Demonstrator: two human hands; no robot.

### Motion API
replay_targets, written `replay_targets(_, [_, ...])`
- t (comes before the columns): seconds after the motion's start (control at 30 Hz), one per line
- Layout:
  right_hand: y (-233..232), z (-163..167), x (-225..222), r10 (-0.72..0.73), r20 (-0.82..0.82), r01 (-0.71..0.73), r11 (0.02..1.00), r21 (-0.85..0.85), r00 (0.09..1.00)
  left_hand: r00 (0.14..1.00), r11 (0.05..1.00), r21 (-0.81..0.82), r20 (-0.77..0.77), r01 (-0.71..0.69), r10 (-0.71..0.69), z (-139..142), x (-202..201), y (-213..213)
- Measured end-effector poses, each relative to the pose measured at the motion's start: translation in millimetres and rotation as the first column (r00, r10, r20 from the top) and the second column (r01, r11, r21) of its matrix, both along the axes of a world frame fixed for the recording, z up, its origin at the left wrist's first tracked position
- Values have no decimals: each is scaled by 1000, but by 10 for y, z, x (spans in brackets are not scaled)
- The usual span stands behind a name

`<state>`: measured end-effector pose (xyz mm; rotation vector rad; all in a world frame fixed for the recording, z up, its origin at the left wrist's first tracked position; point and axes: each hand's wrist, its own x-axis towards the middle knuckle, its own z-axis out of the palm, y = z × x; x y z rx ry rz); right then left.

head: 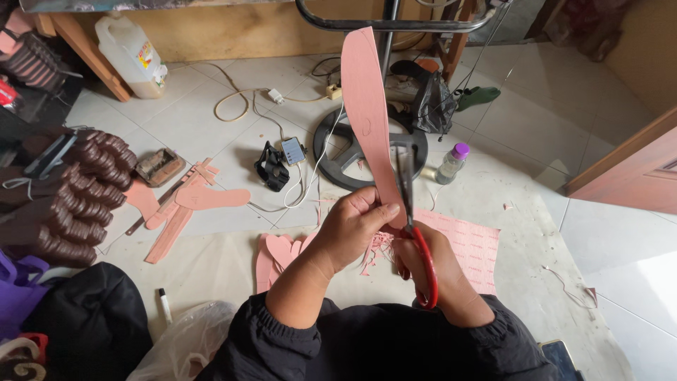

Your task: The person sits on the floor and uses red-handled scissors to cut elongated shapes from a large sheet of pink foam. They follow pre-drawn outlines, rotate the sheet as needed, and place the finished pieces on the floor.

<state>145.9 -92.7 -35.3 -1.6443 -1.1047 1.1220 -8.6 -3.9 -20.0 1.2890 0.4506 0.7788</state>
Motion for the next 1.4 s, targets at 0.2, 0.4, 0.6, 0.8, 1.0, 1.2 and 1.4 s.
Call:
replay_targets(0.2, [11, -51, 121, -16, -252, 102, 938, 330, 968, 982, 998, -15, -177, 60, -62, 54, -13, -57])
replay_targets(0.4, [-10, 97, 150, 63, -185, -6, 956, 293, 981, 959, 996, 62, -280, 58, -39, -10, -29, -64])
replay_targets(0.6, [-38, 261, 112, 107, -49, -102, 991, 81, 993, 969, 955, 239, -128, -178, 212, -55, 17, -47])
replay_targets(0.8, [-128, 404, 81, 333, 11, -312, 894, -322, 943, 886, 884, 96, 127, -458, 446, -70, 30, 58])
replay_targets(1.0, [-75, 400, 68, 201, -100, -217, 957, -190, 974, 832, 825, 136, 180, -549, 525, -84, -10, 118])
replay_targets(1.2, [-163, 323, 100, 213, -467, -149, 974, 171, 858, 884, 821, 406, -64, -401, 463, -67, -137, 172])
replay_targets(1.4, [2, 239, 256, -74, 3, 70, 953, 294, 997, 911, 631, 773, -213, -63, 352, -78, -142, 66])
